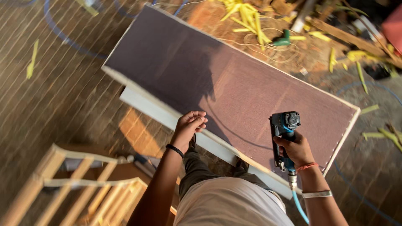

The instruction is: The person stretches a large piece of purple fabric over a rectangular wooden furniture panel and uses a pneumatic nail gun to staple the fabric along the panel edges, working around the frame and repositioning the panel as they go.

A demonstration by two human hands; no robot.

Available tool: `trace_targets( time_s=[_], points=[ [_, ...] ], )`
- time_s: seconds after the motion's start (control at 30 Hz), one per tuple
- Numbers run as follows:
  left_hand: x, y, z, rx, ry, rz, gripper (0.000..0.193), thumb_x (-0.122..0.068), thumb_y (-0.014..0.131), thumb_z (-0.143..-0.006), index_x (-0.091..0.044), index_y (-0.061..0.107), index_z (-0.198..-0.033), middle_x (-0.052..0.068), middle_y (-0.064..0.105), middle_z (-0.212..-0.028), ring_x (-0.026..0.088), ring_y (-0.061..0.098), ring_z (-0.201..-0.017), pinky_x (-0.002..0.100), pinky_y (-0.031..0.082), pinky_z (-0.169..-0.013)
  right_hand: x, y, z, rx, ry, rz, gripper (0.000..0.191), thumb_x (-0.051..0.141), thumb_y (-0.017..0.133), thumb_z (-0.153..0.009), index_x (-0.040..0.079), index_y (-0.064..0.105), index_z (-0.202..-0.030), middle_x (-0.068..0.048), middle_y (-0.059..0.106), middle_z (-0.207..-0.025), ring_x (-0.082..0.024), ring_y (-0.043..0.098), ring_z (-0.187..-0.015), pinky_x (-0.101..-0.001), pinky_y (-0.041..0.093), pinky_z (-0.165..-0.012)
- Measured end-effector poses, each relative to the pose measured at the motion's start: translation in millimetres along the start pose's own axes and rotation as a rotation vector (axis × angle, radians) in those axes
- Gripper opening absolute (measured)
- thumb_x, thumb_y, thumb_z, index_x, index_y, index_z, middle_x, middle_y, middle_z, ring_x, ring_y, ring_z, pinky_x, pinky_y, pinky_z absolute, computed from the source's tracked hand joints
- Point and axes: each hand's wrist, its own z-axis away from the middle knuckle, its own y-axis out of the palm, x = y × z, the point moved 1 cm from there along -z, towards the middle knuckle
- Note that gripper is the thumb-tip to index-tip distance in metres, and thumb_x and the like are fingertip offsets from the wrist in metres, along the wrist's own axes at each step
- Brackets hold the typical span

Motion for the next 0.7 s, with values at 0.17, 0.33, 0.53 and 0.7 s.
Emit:
trace_targets(
  time_s=[0.17,0.33,0.53,0.7],
  points=[
    [-5.2,1.5,-60.5,0.229,-0.062,-0.055,0.011,-0.012,0.065,-0.097,-0.007,0.070,-0.106,0.002,0.072,-0.089,0.010,0.064,-0.075,0.024,0.050,-0.065,-37.0,16.3,62.4,-0.324,0.101,0.018,0.014,0.007,0.078,-0.085,-0.001,0.069,-0.092,-0.009,0.063,-0.070,-0.018,0.057,-0.059,-0.0348,0.046,-0.054],
    [-32.2,-2.5,-85.0,0.548,-0.083,-0.316,0.011,-0.015,0.064,-0.098,-0.007,0.071,-0.102,0.001,0.072,-0.088,0.007,0.064,-0.075,0.023,0.052,-0.068,-37.5,76.2,153.0,-0.612,0.254,-0.320,0.013,0.004,0.074,-0.087,0.000,0.064,-0.094,-0.006,0.060,-0.073,-0.017,0.055,-0.059,-0.0361,0.045,-0.052],
    [-42.6,27.4,-99.5,0.716,-0.127,-0.360,0.010,-0.013,0.063,-0.098,-0.008,0.071,-0.101,0.000,0.072,-0.088,0.007,0.064,-0.075,0.024,0.052,-0.069,-44.7,144.6,236.3,-0.841,0.323,-0.500,0.011,0.003,0.073,-0.086,0.000,0.064,-0.092,-0.006,0.060,-0.072,-0.016,0.056,-0.059,-0.0359,0.046,-0.052],
    [-9.5,50.4,-68.3,0.918,-0.200,-0.426,0.015,-0.014,0.062,-0.097,-0.005,0.072,-0.105,0.002,0.073,-0.090,0.010,0.069,-0.079,0.026,0.055,-0.073,-72.1,179.7,285.8,-0.981,0.340,-0.489,0.013,0.006,0.078,-0.086,-0.001,0.066,-0.085,-0.006,0.062,-0.070,-0.016,0.055,-0.057,-0.0342,0.044,-0.053]
  ],
)
